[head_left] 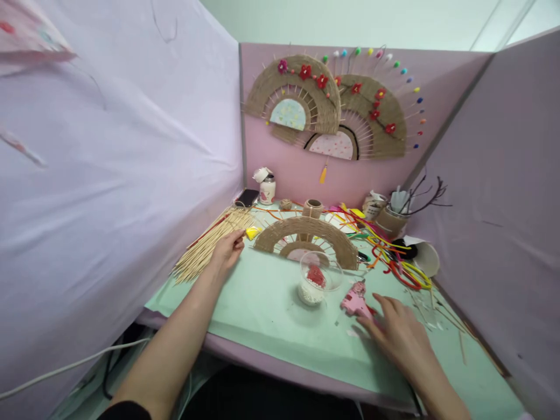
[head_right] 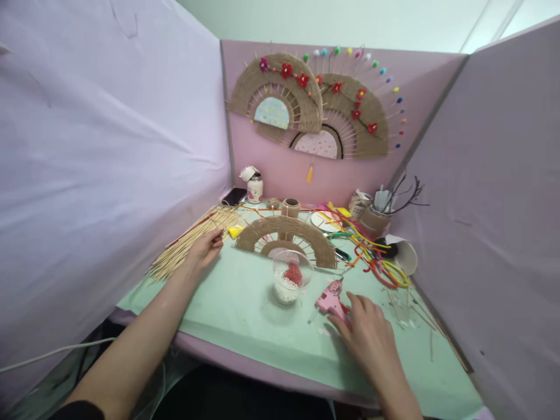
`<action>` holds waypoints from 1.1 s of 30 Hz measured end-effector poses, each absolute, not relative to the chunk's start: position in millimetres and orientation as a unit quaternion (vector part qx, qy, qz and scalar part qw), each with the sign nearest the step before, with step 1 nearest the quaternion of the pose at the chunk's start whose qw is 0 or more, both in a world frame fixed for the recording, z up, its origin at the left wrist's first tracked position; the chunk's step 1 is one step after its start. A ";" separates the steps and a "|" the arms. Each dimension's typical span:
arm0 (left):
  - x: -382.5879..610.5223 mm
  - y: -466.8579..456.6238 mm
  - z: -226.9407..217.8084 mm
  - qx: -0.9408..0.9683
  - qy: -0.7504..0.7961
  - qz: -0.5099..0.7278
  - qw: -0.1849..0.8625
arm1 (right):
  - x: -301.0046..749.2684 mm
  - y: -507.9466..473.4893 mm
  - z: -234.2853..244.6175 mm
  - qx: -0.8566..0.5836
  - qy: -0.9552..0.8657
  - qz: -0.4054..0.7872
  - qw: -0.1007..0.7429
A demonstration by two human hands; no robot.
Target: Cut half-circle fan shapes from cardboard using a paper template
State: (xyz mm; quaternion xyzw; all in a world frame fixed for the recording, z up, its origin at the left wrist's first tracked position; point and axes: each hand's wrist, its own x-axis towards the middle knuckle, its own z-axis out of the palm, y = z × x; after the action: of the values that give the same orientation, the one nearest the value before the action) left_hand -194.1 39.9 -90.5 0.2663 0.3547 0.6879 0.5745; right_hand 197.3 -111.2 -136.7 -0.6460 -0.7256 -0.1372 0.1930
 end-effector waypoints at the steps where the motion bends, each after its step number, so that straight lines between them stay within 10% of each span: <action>1: -194.7 45.9 -92.4 0.277 0.367 0.682 0.569 | 198.4 -107.8 -129.1 -0.641 -0.723 -0.138 0.219; 13: -215.2 67.8 -119.6 0.371 0.518 0.591 0.495 | 208.8 -30.2 -90.1 -0.742 -0.595 0.076 0.299; 33: -217.8 71.4 -119.7 0.440 0.566 0.512 0.473 | 193.8 -16.6 -100.3 -0.742 -0.588 0.106 0.305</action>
State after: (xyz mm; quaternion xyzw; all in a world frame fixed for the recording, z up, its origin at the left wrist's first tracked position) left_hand -217.8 71.4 -119.7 0.4403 0.5658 0.5124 0.4727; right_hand 193.8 -16.6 -100.3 -0.7418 -0.5878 0.1059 0.3048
